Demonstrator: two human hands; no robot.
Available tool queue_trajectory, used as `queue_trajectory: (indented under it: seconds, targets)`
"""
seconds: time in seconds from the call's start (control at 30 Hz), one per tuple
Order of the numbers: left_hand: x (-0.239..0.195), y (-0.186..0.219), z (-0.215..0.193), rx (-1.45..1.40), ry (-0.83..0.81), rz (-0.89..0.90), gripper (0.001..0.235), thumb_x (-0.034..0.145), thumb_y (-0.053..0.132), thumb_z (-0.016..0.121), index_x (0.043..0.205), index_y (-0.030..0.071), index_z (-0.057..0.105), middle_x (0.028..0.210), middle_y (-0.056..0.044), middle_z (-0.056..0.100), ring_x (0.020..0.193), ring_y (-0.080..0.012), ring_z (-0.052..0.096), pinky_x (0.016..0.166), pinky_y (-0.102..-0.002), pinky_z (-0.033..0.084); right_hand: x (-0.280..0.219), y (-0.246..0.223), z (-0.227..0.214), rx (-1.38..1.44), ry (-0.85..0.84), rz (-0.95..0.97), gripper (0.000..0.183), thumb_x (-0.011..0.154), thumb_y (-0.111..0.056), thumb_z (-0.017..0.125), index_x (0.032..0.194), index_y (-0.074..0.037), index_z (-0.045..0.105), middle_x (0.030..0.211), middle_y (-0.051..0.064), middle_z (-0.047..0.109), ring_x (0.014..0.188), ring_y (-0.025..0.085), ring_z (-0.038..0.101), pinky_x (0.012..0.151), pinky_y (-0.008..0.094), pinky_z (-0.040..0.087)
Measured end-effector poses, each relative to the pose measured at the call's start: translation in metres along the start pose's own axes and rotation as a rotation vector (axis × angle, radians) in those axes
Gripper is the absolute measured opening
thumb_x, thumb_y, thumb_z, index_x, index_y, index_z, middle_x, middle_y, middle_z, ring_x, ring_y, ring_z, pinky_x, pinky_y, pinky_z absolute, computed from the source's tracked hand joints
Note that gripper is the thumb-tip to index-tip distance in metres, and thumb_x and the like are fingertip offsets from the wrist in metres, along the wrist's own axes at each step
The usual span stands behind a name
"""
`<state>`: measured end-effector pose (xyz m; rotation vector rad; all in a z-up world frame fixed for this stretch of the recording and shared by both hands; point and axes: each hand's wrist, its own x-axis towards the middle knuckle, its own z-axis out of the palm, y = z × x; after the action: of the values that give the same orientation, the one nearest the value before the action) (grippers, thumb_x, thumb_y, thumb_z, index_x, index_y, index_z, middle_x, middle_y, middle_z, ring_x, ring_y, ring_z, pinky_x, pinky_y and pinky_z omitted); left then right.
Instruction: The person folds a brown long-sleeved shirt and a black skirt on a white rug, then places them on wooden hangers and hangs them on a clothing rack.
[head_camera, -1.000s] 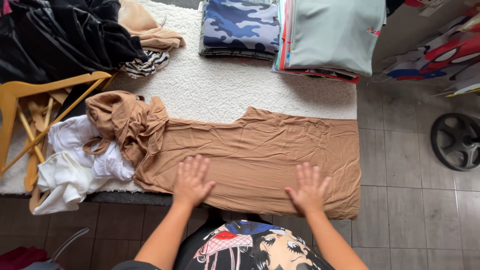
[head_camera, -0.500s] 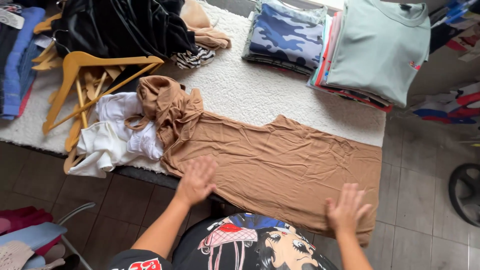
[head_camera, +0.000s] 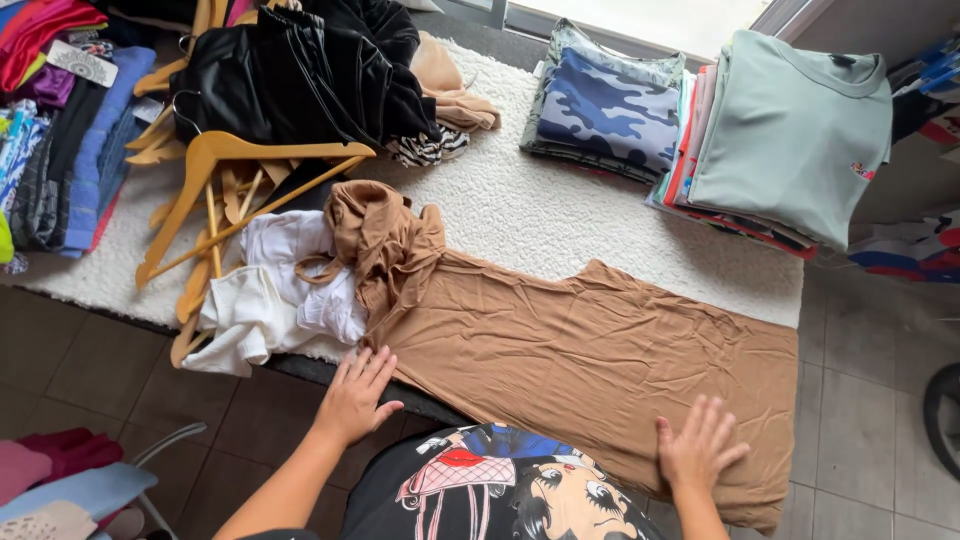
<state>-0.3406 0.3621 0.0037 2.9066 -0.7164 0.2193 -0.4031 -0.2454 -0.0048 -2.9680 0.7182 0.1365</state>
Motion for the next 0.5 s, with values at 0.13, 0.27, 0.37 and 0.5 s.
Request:
queue_trajectory:
  seconds: [0.13,0.27,0.37,0.5]
  targets:
    - [0.035,-0.030,-0.072,-0.064,0.162,0.146,0.057,0.098,0.053,0.057,0.131,0.007,0.065,0.133,-0.014,0.066,0.116,-0.0272,0.063,0.098,-0.041,0.050,0.004,-0.077,0.014,-0.019,-0.058,-0.202,0.093,0.093,-0.074,0.022,0.165,-0.020,0.003,0.174,0.004,-0.006,0.159,0.034,-0.008,0.117,0.070,-0.009]
    - [0.078,-0.099,-0.124,-0.030,0.427,-0.196,0.035,0.106,0.029,0.046,0.120,0.001,0.063,0.117,-0.018,0.063,0.098,-0.0300,0.057,0.085,-0.039,0.047,0.004,-0.151,0.034,-0.103,0.113,-0.559,0.096,0.089,-0.075,0.035,0.165,-0.022,0.009,0.175,0.005,-0.004,0.159,0.032,-0.001,0.118,0.073,0.000]
    - [0.106,-0.172,-0.133,-0.027,0.596,-0.466,0.027,0.105,0.014,0.059,0.124,-0.004,0.067,0.128,-0.022,0.062,0.113,-0.0348,0.057,0.089,-0.046,0.050,0.003,-0.193,0.032,-0.066,0.273,-0.702,0.098,0.087,-0.076,0.042,0.165,-0.021,0.021,0.175,0.006,0.011,0.161,0.035,0.012,0.118,0.076,0.010]
    - [0.131,-0.266,-0.121,-0.170,0.579,-0.688,0.041,0.097,0.002,0.066,0.136,-0.006,0.060,0.140,-0.027,0.056,0.129,-0.0457,0.050,0.104,-0.058,0.038,0.001,-0.226,0.026,-0.062,0.268,-0.762,0.104,0.084,-0.077,0.048,0.164,-0.017,0.022,0.174,0.010,0.013,0.161,0.034,0.011,0.121,0.071,0.007]
